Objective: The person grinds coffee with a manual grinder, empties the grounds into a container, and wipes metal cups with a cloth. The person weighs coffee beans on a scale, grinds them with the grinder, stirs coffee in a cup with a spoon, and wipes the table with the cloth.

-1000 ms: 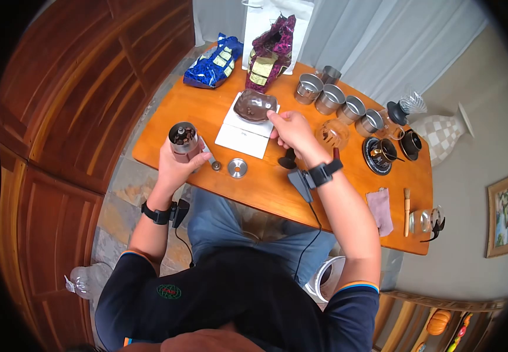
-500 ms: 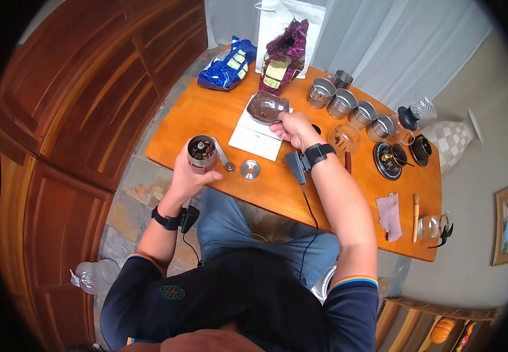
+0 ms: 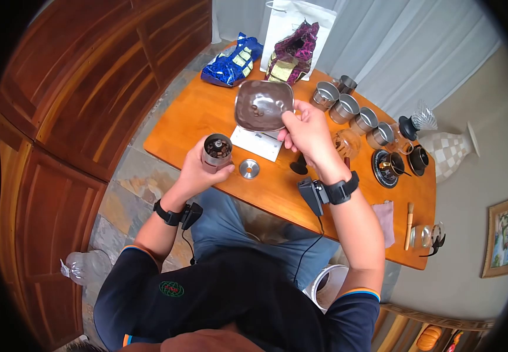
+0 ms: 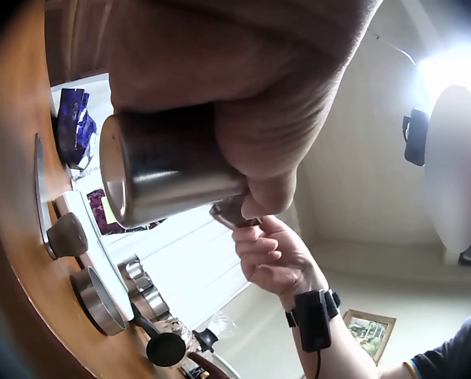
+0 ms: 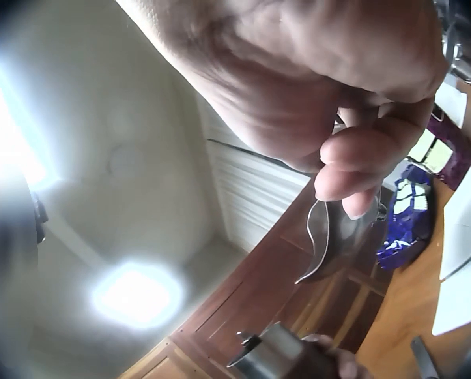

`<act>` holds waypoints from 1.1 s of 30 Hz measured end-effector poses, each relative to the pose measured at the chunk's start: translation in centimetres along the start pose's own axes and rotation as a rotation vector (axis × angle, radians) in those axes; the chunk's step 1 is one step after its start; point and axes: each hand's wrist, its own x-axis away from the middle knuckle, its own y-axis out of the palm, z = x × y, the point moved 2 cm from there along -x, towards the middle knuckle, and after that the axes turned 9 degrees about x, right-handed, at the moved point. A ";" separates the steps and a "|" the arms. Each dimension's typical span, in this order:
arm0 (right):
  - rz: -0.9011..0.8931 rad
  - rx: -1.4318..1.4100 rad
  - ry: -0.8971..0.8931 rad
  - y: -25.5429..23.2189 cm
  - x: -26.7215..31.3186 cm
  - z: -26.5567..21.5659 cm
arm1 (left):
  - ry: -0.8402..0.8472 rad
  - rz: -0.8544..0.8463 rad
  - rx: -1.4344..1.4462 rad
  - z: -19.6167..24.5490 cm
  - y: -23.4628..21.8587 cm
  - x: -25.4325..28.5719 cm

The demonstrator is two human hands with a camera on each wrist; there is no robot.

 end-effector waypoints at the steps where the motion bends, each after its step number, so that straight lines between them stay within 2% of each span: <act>1: 0.002 0.003 0.001 0.0 0.6 -0.9 | 0.000 0.000 0.004 0.4 0.3 -0.1; 3: -0.005 0.057 -0.103 0.2 1.8 -2.3 | 0.003 -0.035 0.059 1.0 0.8 0.0; 4: -0.004 0.057 -0.100 0.5 2.2 -2.6 | 0.001 -0.036 0.061 1.0 1.0 0.0; 6: 0.081 0.090 -0.205 1.1 2.9 -3.1 | -0.026 -0.061 0.089 0.9 1.1 0.0; 9: 0.097 0.171 -0.224 1.6 3.5 -3.3 | 0.000 -0.072 0.044 1.0 0.9 0.0; 10: 0.160 0.227 -0.261 1.8 3.6 -3.2 | 0.003 -0.073 0.039 1.0 0.9 0.0; 14: 0.125 0.260 -0.246 1.9 3.7 -3.1 | -0.031 -0.071 0.067 1.0 1.0 0.2; 16: 0.147 0.371 -0.346 1.9 3.5 -2.8 | -0.034 -0.070 0.079 0.9 0.9 0.2; 23: 0.264 0.430 -0.417 2.1 4.0 -2.9 | -0.124 -0.137 0.140 0.6 1.0 0.1; 33: 0.487 0.728 -0.828 3.1 5.2 -3.6 | -0.122 -0.141 0.168 0.4 1.1 0.0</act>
